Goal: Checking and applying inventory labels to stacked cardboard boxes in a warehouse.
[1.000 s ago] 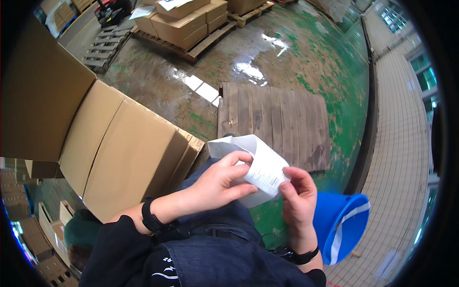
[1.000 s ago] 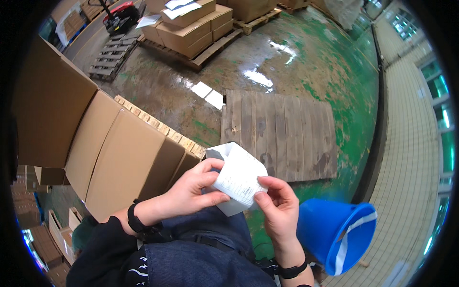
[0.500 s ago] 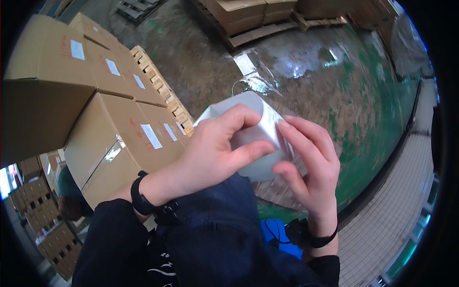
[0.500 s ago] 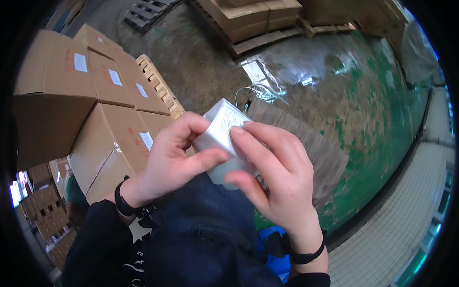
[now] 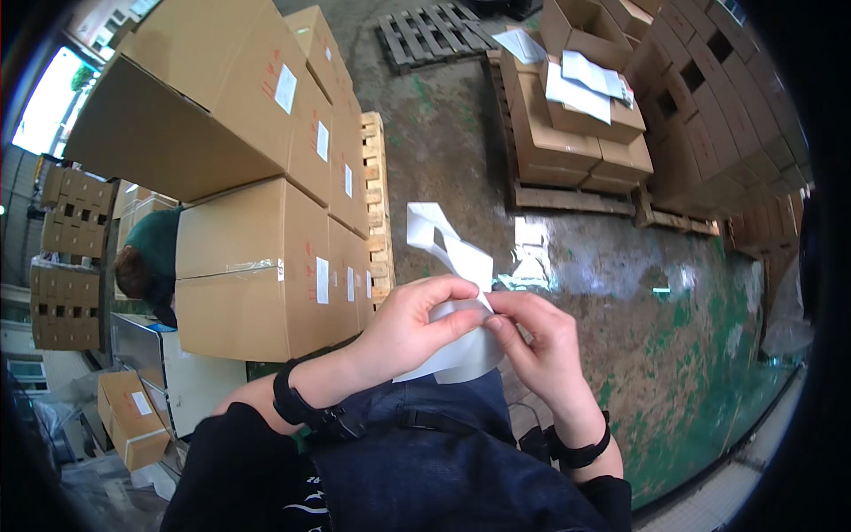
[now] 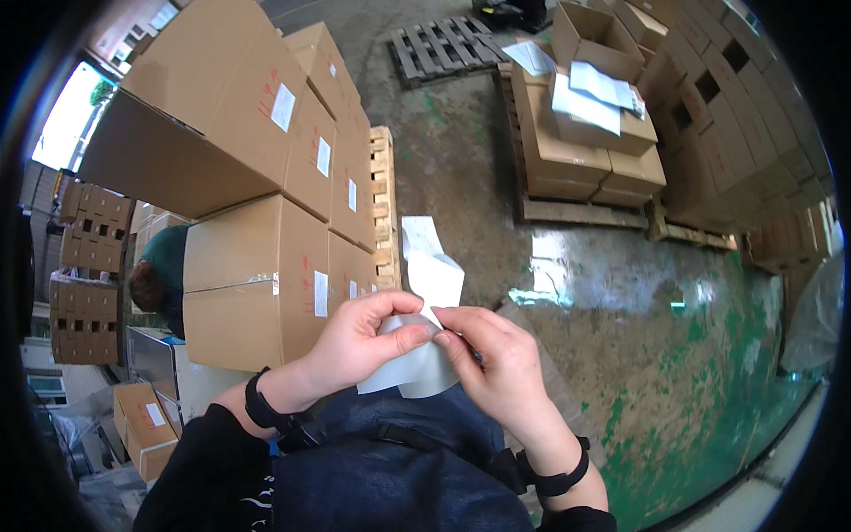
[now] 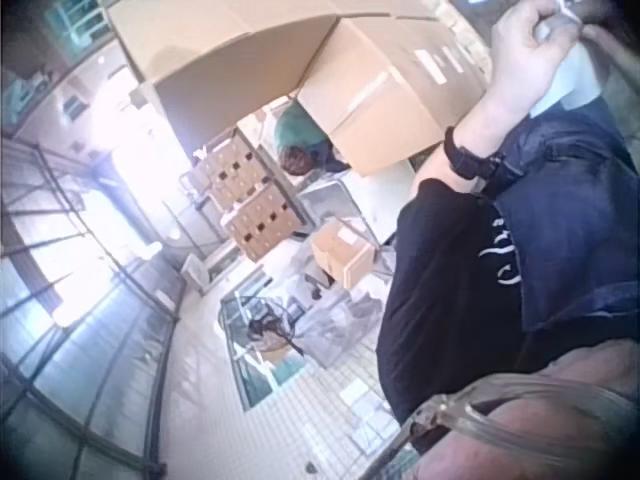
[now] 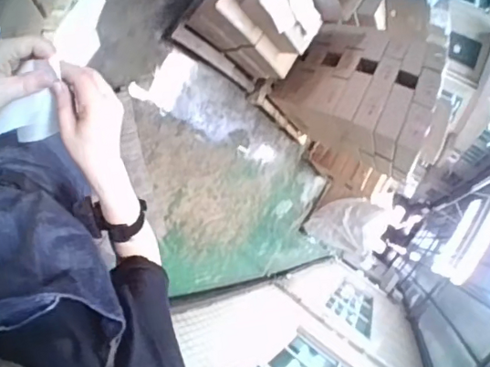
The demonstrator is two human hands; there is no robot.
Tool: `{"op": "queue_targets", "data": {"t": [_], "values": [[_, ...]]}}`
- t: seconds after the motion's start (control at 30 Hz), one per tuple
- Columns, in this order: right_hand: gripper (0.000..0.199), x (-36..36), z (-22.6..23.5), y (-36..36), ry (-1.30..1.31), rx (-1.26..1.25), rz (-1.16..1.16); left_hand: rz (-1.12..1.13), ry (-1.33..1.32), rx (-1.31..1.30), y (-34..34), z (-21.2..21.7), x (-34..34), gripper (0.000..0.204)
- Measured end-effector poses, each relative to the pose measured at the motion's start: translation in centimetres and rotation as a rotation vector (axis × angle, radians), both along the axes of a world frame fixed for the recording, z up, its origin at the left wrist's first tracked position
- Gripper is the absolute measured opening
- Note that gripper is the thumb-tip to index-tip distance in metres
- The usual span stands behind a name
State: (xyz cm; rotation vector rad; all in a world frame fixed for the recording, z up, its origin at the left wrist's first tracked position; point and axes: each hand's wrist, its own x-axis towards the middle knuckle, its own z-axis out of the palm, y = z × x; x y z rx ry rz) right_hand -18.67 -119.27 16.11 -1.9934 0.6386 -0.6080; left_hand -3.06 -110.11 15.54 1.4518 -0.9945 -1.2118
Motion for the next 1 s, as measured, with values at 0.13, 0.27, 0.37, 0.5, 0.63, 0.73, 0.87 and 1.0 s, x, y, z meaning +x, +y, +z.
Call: {"op": "queue_targets", "data": {"t": [0.13, 0.27, 0.37, 0.5, 0.63, 0.73, 0.87, 1.0], "values": [[0.014, 0.5, -0.9, -3.6, -0.014, 0.02, 0.064, 0.116, -0.183, -0.013, -1.5, 0.0, -0.4, 0.027], [0.019, 0.8, -3.7, -8.5, -0.011, 0.499, 0.0, 0.217, -0.337, 0.027, -2.6, -0.5, -0.4, 0.033], [0.007, -0.3, -6.7, -15.8, -0.24, 0.979, -0.231, 0.284, -0.229, 0.109, -2.7, -1.5, 1.5, 0.034], [0.011, 0.0, -4.7, -23.1, -0.548, 0.813, -0.497, 0.303, -0.481, 0.118, -2.0, 0.5, 6.3, 0.048], [0.017, 8.0, -2.2, -17.4, -0.445, -0.121, -0.003, 0.148, -0.323, -0.089, -5.2, 1.8, 7.9, 0.064], [0.027, 14.8, -3.0, -15.5, -0.377, -0.726, 0.475, 0.126, 0.044, -0.033, -6.7, -0.7, 10.1, 0.069], [0.036, 21.8, -7.3, -18.4, -0.344, -0.155, 0.576, 0.158, 0.315, -0.035, -6.7, -5.4, 16.9, 0.071], [0.041, 31.2, -13.7, -20.4, -0.146, 1.003, 0.578, 0.183, 0.351, 0.083, -8.5, -8.4, 23.0, 0.073]]}}
